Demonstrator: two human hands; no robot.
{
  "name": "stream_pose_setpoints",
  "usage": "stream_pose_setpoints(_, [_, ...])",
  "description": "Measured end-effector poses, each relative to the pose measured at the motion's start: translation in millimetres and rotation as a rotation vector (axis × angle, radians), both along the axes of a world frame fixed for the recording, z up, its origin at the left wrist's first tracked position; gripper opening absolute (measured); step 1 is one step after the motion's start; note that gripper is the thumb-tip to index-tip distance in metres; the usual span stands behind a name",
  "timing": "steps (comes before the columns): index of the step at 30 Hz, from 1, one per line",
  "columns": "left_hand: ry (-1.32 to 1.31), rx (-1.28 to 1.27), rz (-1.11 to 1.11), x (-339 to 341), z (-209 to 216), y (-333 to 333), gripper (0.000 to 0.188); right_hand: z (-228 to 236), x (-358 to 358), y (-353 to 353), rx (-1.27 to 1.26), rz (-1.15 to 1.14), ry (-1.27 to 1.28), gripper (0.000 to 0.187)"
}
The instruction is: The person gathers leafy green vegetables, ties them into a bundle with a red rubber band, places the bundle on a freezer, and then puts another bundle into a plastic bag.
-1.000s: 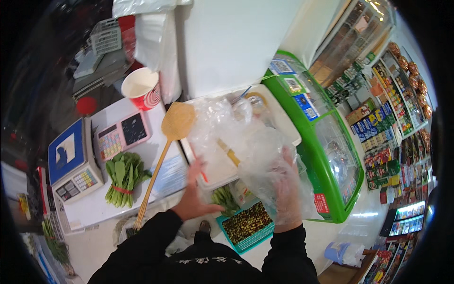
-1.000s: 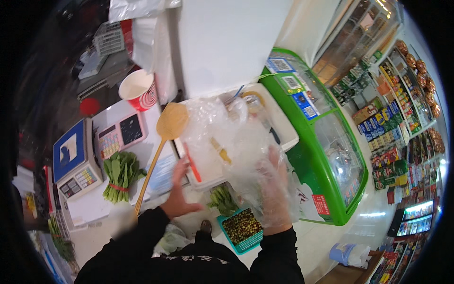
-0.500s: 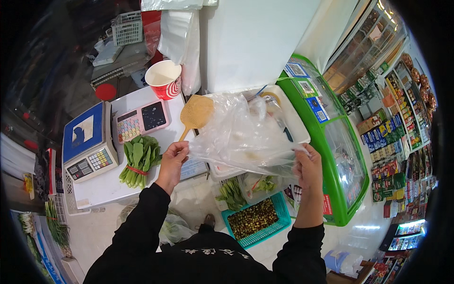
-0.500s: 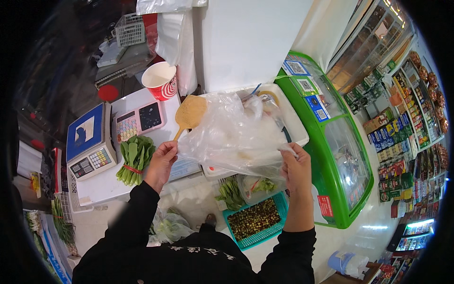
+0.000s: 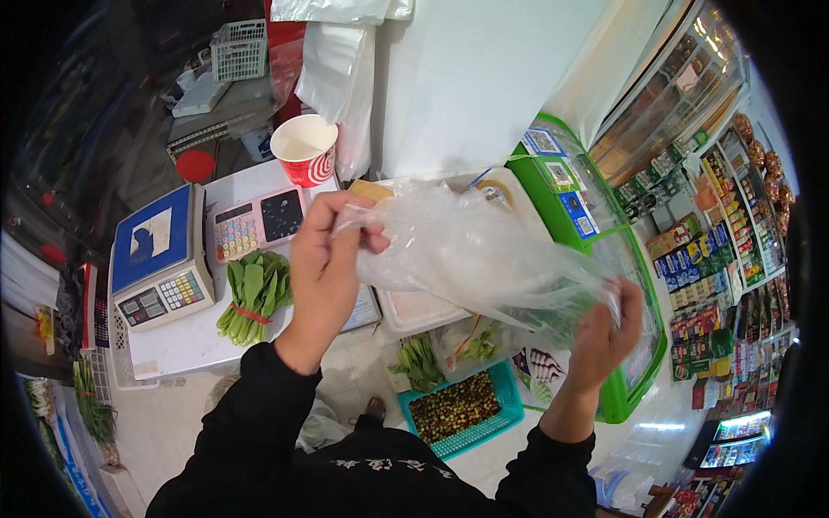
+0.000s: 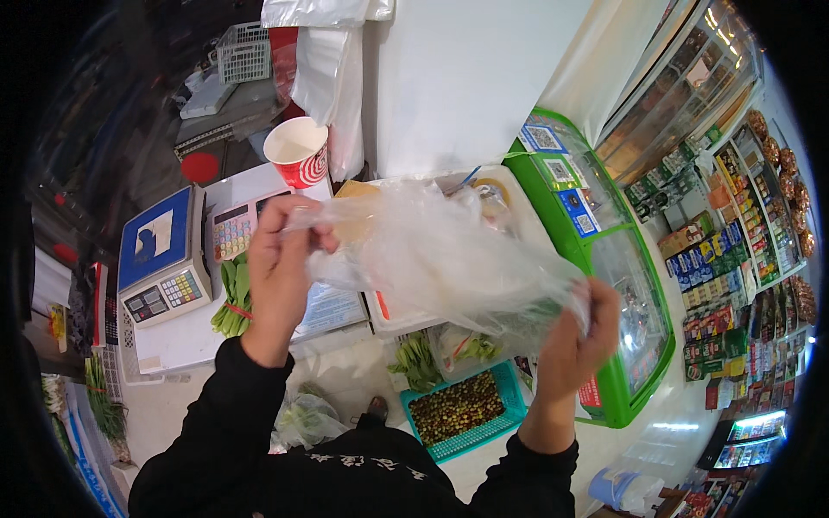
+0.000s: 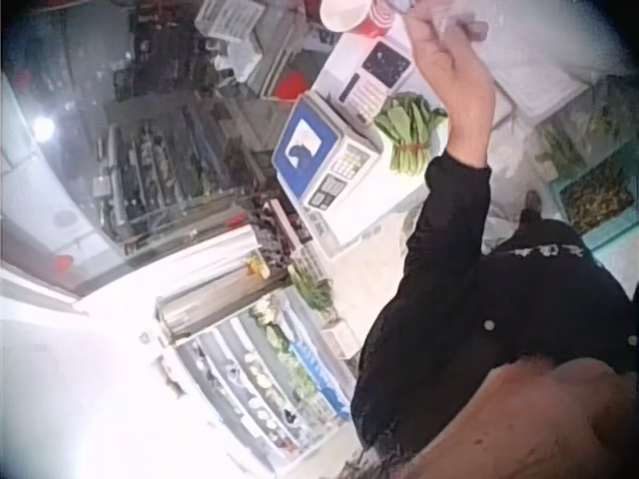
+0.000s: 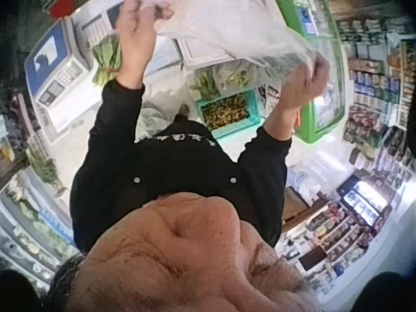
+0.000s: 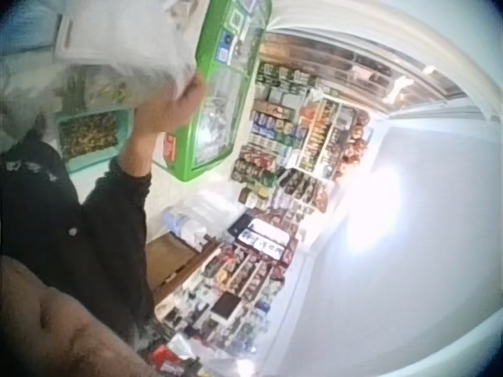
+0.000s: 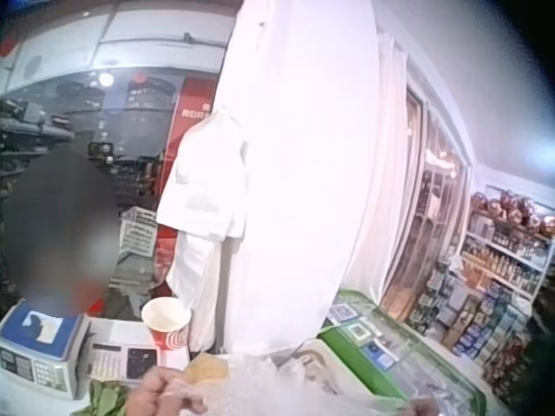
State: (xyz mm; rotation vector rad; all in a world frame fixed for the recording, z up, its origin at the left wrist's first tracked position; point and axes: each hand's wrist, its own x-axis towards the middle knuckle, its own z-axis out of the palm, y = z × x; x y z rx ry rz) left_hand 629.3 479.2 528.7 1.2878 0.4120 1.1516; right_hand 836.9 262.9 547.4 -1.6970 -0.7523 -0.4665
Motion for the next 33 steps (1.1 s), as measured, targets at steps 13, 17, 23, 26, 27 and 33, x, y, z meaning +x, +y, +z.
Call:
stream_pose_setpoints(13, [0.55, -0.432, -0.595, -154, -129, -89, 0.013, -137, -46, -70, -0.944, 0.901, 0.544, 0.044])
stream_pose_setpoints(17, [0.605, -0.304, -0.675, -178, -105, -95, 0.01, -191, -21, -67, -0.656, 0.953, 1.183, 0.072])
stream_pose_setpoints(23, [0.673, -0.06, -0.933, -195, -108, -85, 0.015, -302, -90, -4, -0.587, 1.089, 1.751, 0.035])
stream_pose_setpoints(26, [1.165, 0.323, -0.919, -225, -151, -85, 0.017, -233, -109, 28, -0.5, 1.069, 0.93, 0.021])
stream_pose_setpoints(27, [1.389, 0.523, -0.931, -241, -175, -85, 0.018, -209, -101, 30, -0.562, 1.282, 0.834, 0.021])
stream_pose_setpoints(33, [1.706, 0.208, -0.975, -307, -295, -137, 0.022, -177, 61, 72, -0.573, 0.792, 0.806, 0.02])
